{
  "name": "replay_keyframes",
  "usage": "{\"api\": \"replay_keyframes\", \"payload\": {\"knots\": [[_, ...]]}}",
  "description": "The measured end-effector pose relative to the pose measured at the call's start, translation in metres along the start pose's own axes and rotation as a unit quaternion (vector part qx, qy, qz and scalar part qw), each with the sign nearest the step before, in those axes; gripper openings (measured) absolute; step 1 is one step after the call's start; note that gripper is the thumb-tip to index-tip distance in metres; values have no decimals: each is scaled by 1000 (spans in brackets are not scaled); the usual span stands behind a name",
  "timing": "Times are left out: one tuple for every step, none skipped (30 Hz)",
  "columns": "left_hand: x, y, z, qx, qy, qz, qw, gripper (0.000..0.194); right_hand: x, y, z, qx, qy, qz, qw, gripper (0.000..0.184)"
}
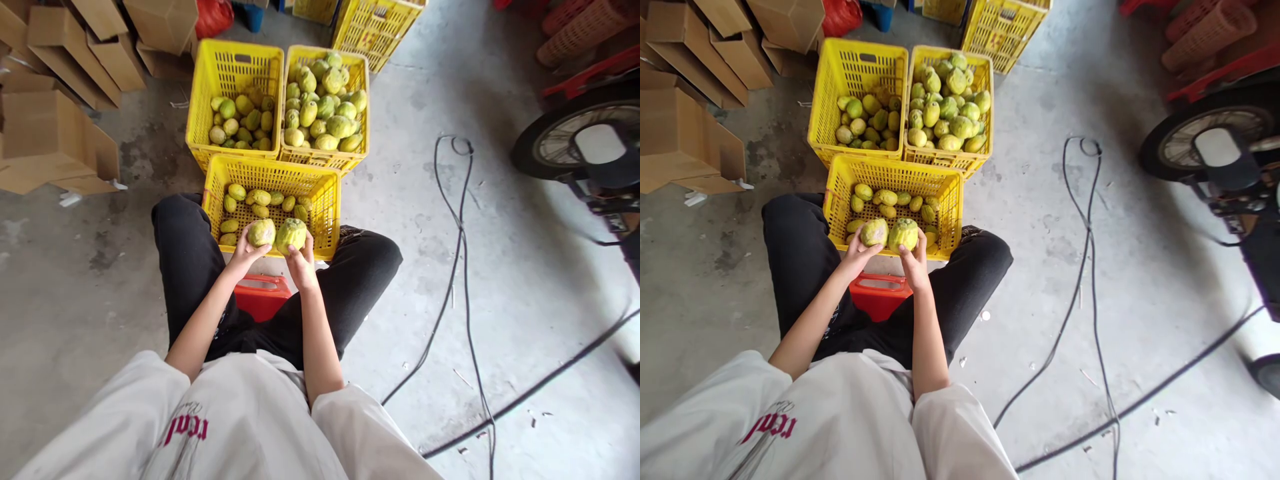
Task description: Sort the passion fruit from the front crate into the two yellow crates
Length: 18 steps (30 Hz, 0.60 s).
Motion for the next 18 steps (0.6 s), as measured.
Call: {"api": "replay_keyframes", "payload": {"knots": [[1, -1, -1, 1, 5, 9, 1000, 82, 1, 0, 0, 1, 3, -1, 1000, 74], [3, -2, -3, 2, 8, 18, 1000, 83, 1, 1, -1, 4, 5, -2, 1000, 76], [4, -3, -4, 0, 11, 24, 1000, 84, 1, 1, -1, 7, 6, -5, 1000, 78], [5, -3, -5, -4, 12, 29, 999, 84, 2, 1, -2, 10, 6, -7, 1000, 80], [7, -3, -7, -11, 13, 33, 999, 85, 2, 1, -2, 13, 5, -10, 1000, 81], [8, -2, -7, -19, 14, 34, 999, 86, 2, 1, -2, 13, 5, -14, 1000, 81], [9, -1, -8, -28, 16, 31, 999, 88, 1, 1, -2, 12, 5, -20, 1000, 82], [10, 0, -8, -38, 19, 24, 999, 88, 1, 1, -2, 9, 5, -28, 1000, 83], [12, 1, -8, -48, 24, 11, 998, 87, 0, 2, -2, 5, 3, -37, 999, 84], [13, 2, -7, -59, 29, -9, 998, 83, -1, 2, -1, 0, 1, -46, 999, 85], [14, 3, -6, -69, 34, -31, 997, 77, -2, 2, -1, -4, -1, -53, 999, 87], [14, 4, -5, -78, 37, -53, 995, 70, -3, 2, -1, -7, -2, -57, 998, 88], [14, 5, -4, -84, 38, -72, 993, 64, -3, 2, 0, -9, -1, -60, 998, 88], [14, 5, -3, -86, 38, -85, 992, 58, -2, 2, 0, -11, 1, -60, 998, 87], [13, 4, -2, -86, 37, -91, 991, 54, -1, 2, 0, -14, 3, -60, 998, 85], [12, 4, -1, -84, 37, -92, 992, 51, 1, 2, -1, -16, 5, -60, 998, 83], [12, 3, -1, -81, 37, -90, 992, 50, 2, 3, -1, -19, 6, -58, 998, 81], [11, 3, -1, -77, 38, -85, 993, 51, 3, 4, -1, -20, 5, -54, 998, 80]]}}
Point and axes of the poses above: each hand's wrist, its own z-axis towards the middle knuckle, its own x-axis out of the palm, y = z × x, the point moved 8 cm from there along z, towards the middle knuckle, and after that the axes turned 10 degrees about -x, right-handed, at the moved point
